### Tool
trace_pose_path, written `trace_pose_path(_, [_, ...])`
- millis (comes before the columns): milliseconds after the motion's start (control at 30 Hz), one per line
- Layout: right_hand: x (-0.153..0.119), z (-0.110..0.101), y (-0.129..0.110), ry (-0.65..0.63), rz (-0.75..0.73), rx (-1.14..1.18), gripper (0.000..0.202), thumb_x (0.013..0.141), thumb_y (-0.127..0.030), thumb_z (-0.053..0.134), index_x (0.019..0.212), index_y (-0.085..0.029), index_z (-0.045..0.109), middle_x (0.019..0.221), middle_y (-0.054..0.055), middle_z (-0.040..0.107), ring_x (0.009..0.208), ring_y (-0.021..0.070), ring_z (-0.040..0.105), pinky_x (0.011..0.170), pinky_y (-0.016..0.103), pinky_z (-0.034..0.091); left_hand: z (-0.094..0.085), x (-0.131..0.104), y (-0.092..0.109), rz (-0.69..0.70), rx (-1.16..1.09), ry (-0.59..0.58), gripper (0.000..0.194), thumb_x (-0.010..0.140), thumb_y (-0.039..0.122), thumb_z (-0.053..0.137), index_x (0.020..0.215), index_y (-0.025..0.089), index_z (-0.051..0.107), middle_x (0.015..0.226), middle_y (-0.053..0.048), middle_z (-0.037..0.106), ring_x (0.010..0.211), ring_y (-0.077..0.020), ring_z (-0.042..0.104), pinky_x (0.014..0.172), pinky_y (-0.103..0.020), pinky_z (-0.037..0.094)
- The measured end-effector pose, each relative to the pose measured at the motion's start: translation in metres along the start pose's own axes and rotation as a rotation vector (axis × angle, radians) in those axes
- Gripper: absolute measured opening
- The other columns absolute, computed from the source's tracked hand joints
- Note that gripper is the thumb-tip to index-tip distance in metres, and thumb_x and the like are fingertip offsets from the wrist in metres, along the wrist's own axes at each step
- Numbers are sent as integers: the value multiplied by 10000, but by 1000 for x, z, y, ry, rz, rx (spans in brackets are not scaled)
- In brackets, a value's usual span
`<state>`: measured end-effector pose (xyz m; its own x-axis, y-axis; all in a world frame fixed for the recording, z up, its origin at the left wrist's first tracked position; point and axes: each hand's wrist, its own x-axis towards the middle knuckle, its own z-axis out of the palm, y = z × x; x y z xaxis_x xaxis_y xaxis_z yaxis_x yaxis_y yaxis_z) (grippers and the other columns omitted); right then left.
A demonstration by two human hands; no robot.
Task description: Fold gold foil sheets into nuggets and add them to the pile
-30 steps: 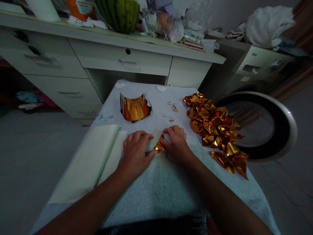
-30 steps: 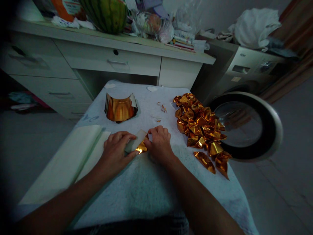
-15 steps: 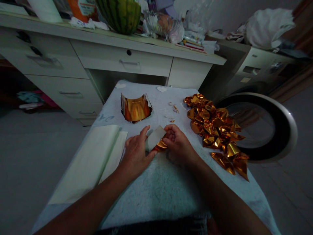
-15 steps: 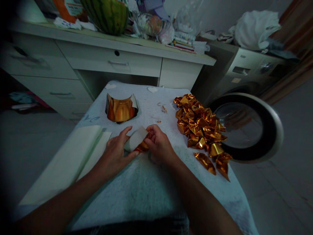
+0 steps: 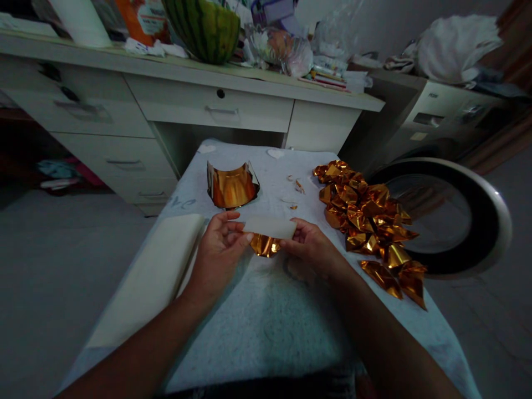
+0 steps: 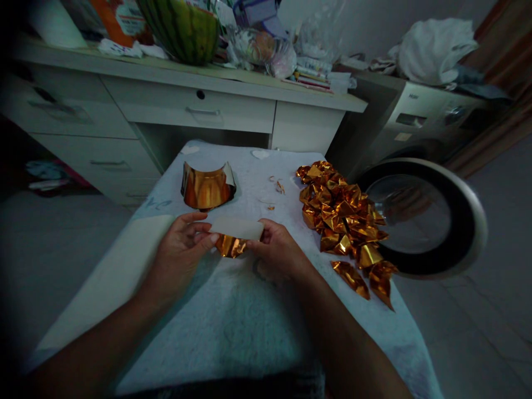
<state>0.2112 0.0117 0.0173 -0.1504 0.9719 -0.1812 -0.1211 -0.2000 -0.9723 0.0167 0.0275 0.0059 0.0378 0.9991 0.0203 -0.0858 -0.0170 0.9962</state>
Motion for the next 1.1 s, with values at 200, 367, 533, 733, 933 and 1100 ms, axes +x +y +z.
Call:
trace_pose_path(200, [2,5,4,-7,-14,127,387,597,-263,840,812,-197,525,740,-40,652,636,94,595,591,195,441,1,1,-2,13,-87,18,182,768,229,711,850,206,551,788,48,612,724,-91,605,689,-212,496])
trace_pose_path(367, [4,15,9,104,-31,153,318,628,-266,797,753,-203,511,595,-71,581,486,68,484,461,177,341,3,-4,2,-17,27,-74,140,812,276,676,920,189,655,925,-17,708,800,-140,669,749,-268,524])
trace_pose_path(533, [4,17,15,127,-6,51,269,696,-320,761,851,-200,577,613,-39,618,489,90,503,447,193,348,5,-8,-1,-19,79,-147,335,822,318,683,1137,222,624,1128,-58,706,899,-191,705,815,-330,541])
trace_pose_path(733, [2,17,15,-18,-30,-19,309,763,-341,706,981,-217,526,738,-19,623,587,109,552,534,223,422,4,-5,-1,-21,66,-123,394,805,283,683,1184,213,600,1227,-71,667,976,-200,688,858,-334,531])
trace_pose_path(933, [-8,13,6,34,-404,-578,676,679,-165,640,1272,-241,325,1161,83,481,1030,226,512,860,395,474,2,-2,0,-45,-14,-89,332,814,176,572,1136,204,644,1133,-35,695,982,-169,653,872,-289,492])
trace_pose_path(1100, [-10,15,14,3,-676,-984,740,601,-27,563,1264,-255,327,1271,99,382,1222,277,375,1043,478,357,1,-1,2,-75,-17,-104,316,791,149,523,1065,215,665,1079,-25,701,906,-167,651,816,-297,497])
